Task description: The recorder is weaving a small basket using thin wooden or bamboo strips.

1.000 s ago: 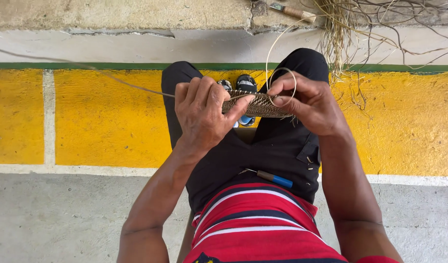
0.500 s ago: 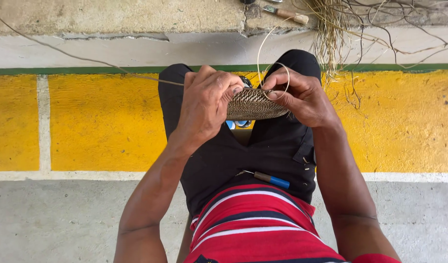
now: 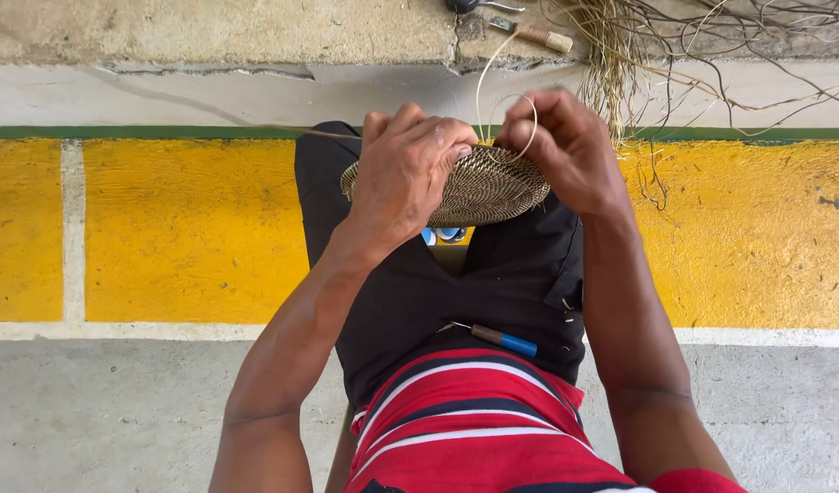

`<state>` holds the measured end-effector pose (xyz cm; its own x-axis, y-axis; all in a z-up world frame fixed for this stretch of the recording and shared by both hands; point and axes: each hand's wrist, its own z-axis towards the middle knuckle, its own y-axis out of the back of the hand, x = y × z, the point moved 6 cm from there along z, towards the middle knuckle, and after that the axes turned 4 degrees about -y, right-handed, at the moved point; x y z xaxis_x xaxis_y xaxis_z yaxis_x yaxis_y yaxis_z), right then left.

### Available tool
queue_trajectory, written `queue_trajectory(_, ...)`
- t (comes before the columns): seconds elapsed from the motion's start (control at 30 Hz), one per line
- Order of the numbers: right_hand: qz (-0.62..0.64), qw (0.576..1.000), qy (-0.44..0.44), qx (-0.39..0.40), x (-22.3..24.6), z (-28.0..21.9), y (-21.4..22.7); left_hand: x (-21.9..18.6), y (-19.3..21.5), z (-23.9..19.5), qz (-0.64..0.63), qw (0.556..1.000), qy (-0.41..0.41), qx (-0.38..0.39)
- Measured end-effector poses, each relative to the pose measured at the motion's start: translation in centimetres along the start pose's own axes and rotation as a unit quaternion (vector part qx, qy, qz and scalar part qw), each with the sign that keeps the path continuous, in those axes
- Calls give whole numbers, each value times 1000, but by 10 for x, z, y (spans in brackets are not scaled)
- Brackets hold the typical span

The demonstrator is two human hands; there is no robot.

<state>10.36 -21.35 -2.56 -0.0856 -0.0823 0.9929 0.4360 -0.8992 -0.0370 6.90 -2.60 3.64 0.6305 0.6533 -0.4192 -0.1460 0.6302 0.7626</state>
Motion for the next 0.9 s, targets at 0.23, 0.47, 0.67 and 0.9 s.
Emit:
queue_trajectory(0.23, -228, 961, 135, -81, 12, 24, -8, 8, -8, -2, -51, 998, 29, 22)
queue_trajectory(0.47, -353, 899, 222, -137, 61, -5, -35, 10, -7, -1, -11, 999, 6, 53)
queue_trajectory(0.67, -239, 957, 129, -97, 26, -1, 3, 14, -11, -6, -20, 999, -21, 30)
queue_trajectory(0.9, -225, 970, 61, -67, 13, 33, -18, 9, -10, -9, -49, 999, -6, 16)
